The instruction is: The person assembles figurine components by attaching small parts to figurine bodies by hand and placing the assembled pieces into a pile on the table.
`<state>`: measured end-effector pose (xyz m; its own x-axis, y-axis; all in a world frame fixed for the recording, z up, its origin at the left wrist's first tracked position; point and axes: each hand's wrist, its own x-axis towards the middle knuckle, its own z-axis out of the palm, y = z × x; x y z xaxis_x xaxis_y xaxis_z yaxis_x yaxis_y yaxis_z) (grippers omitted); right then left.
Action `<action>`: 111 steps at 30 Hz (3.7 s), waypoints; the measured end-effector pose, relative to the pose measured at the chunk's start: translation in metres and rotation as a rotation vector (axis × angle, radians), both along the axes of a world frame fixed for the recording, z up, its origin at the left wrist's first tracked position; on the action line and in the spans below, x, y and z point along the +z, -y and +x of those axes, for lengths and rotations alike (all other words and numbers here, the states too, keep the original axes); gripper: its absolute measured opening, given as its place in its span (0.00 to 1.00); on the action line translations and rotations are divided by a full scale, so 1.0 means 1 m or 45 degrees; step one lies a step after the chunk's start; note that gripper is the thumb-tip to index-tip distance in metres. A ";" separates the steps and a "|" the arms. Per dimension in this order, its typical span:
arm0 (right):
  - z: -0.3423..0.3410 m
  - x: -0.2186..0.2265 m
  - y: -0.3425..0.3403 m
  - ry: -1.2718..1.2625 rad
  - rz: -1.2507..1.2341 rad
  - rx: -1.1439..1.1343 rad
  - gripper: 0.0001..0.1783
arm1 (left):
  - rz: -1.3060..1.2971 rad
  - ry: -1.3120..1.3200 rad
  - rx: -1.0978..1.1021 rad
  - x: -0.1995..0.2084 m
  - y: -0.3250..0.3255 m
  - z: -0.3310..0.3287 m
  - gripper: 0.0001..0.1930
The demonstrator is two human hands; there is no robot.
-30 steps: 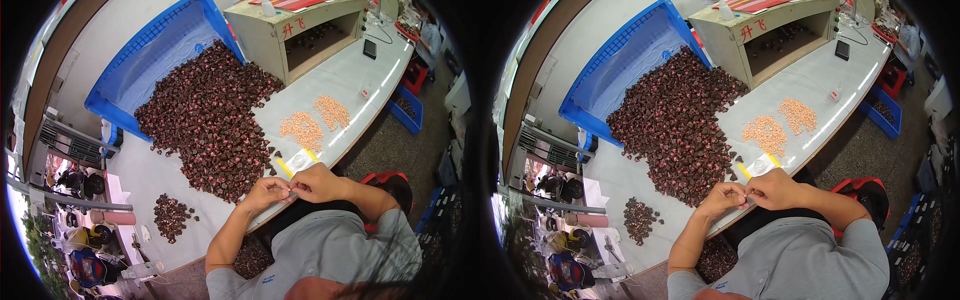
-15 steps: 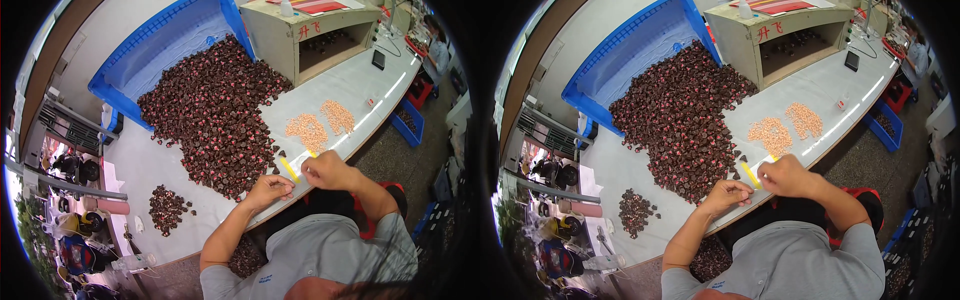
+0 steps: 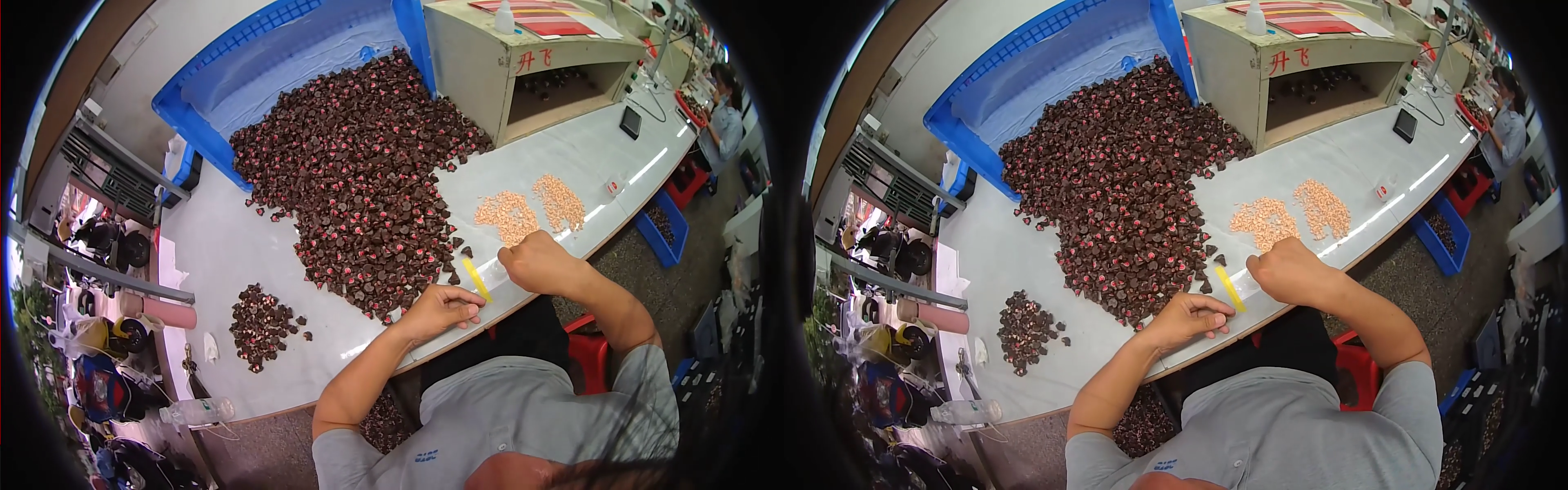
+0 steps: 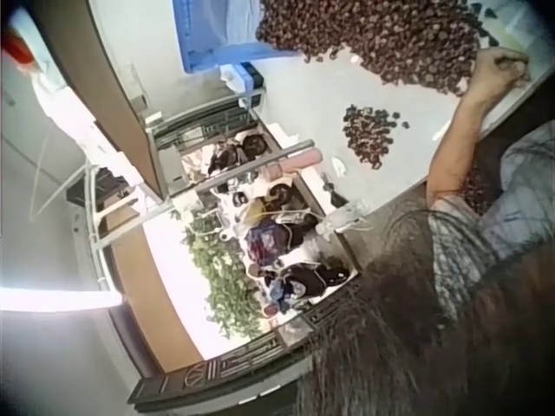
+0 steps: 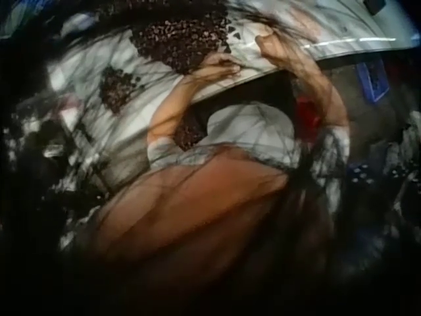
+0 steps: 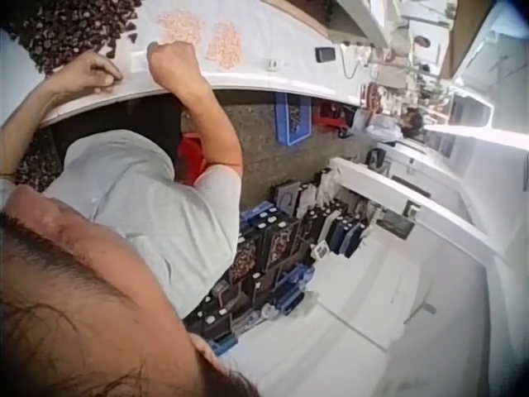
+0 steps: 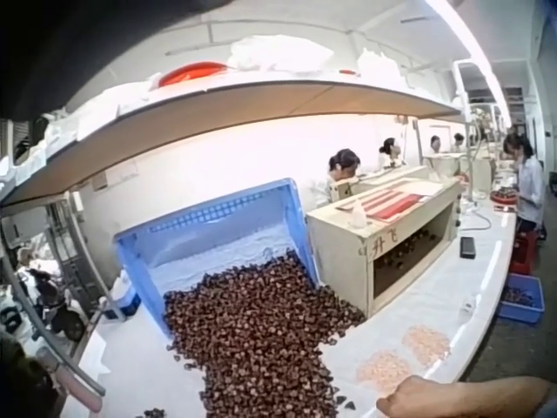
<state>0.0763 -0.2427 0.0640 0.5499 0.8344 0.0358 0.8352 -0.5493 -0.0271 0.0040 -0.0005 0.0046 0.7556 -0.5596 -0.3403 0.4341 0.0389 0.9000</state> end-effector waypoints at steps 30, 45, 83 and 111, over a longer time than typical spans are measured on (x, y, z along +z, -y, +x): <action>-0.050 -0.034 -0.025 -0.225 0.869 -0.014 0.07 | -0.290 -0.116 0.231 -0.021 -0.001 0.000 0.12; 0.004 -0.027 0.122 0.135 0.434 -1.046 0.03 | -0.105 -0.148 0.230 -0.012 0.004 -0.001 0.12; -0.069 -0.038 -0.016 -0.822 1.156 -0.260 0.07 | 0.013 -0.239 0.005 -0.004 0.004 -0.004 0.11; -0.063 -0.039 -0.013 -0.869 1.022 -0.254 0.06 | -0.032 -0.236 0.044 -0.003 0.006 -0.003 0.09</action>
<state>0.0136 -0.2295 0.0247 0.7849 0.5965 0.1676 0.4043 -0.2882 -0.8680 0.0010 -0.0064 0.0013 0.7003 -0.5448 -0.4614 0.5902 0.0781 0.8035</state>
